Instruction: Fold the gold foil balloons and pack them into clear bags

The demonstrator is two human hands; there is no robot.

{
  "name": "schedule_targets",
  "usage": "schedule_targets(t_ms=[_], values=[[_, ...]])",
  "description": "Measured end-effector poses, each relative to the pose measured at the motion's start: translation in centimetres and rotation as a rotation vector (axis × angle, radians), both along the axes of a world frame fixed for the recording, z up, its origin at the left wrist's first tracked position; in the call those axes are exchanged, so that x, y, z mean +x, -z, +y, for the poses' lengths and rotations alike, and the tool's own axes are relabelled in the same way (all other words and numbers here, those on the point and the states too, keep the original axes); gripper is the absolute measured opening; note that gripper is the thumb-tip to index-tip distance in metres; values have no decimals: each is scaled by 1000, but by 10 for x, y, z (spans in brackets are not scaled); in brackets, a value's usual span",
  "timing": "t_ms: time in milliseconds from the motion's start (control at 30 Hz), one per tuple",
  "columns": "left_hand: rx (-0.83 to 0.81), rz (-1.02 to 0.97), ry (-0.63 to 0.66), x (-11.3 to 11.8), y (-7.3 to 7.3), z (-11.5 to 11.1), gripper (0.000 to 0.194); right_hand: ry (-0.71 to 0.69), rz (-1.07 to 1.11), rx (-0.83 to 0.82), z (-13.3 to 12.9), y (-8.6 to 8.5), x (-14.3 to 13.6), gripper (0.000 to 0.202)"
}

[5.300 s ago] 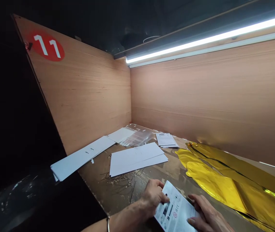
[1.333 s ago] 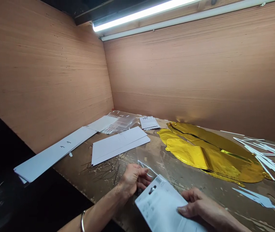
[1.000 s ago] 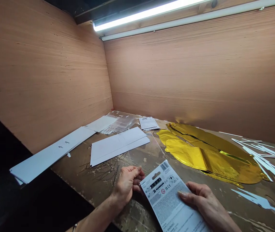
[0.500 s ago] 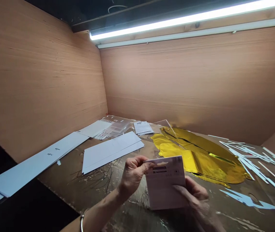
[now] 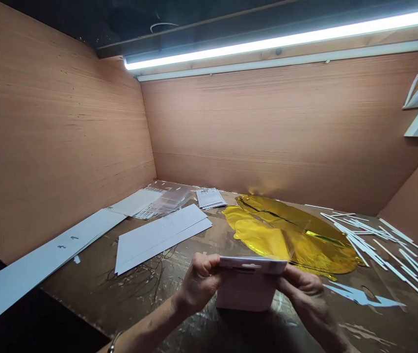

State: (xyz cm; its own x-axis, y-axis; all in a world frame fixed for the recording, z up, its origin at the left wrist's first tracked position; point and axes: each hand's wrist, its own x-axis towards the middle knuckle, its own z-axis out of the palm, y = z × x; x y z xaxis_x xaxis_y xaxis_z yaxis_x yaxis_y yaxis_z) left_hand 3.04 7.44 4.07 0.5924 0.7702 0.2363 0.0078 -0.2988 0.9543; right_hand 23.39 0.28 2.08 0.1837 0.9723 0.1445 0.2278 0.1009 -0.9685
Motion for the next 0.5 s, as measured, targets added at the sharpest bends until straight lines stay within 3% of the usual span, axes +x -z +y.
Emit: schedule_targets(t_ms=[133, 267, 367, 500], values=[[-46, 0, 65, -1, 21, -2, 21, -84, -65, -26, 1, 24, 3, 24], [102, 28, 40, 0, 39, 0, 13, -55, -369, 13, 7, 48, 6, 22], [193, 44, 11, 2, 44, 2, 13, -16, -596, -80, 10, 52, 7, 19], [180, 54, -28, 4, 44, 5, 14, 10, -681, -158, 13, 47, 6, 22]])
